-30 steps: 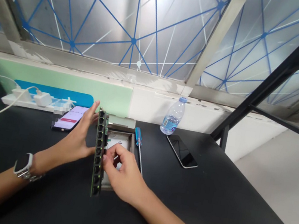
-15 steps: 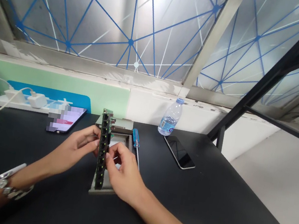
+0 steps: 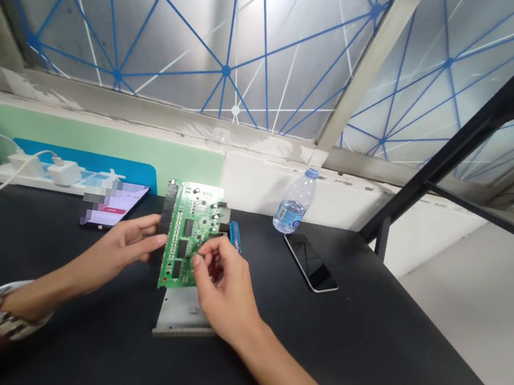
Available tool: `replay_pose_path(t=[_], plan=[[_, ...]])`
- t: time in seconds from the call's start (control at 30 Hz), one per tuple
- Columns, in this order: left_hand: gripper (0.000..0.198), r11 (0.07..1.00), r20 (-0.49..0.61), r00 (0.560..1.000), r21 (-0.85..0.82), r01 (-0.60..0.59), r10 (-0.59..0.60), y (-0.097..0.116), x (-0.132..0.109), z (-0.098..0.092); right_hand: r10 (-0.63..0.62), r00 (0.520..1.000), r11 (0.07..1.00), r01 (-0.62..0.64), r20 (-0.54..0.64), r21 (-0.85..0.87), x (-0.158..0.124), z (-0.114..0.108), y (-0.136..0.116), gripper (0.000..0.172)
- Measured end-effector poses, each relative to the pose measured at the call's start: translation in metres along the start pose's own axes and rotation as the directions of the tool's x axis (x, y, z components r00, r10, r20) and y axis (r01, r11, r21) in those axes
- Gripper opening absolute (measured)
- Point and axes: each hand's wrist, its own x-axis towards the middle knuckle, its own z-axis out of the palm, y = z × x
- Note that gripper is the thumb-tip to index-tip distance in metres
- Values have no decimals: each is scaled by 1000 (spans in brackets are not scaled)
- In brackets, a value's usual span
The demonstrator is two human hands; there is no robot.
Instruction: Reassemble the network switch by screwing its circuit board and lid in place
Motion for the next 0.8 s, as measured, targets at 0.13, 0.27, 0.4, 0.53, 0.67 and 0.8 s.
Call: replay_pose_path(t=[0.13, 0.27, 0.4, 0.53, 0.67, 0.8], plan=[[40, 991, 71, 996, -118, 67, -59, -6, -1, -10, 78, 992, 989, -64, -98, 132, 6, -5, 8, 17], [45, 976, 162, 983, -183, 115, -85, -12, -2, -10, 144, 989, 937, -141, 16, 321, 9, -5, 16, 23], [43, 989, 177, 978, -79, 127, -111, -15, 1, -8, 126, 992, 917, -113, -10, 382, 5, -2, 10, 27], [43, 998, 202, 979, -57, 30, -18, -16, 2, 1, 38, 998, 929, -13, -59, 370, -5, 3, 2, 21], [40, 995, 104, 992, 62, -78, 71, -15, -2, 16, -58, 998, 914, 60, -17, 400, -14, 13, -4, 18], [36, 975, 56, 990, 173, -140, 132, -15, -6, 28, -69, 997, 903, 42, 47, 428, -19, 22, -10, 20]])
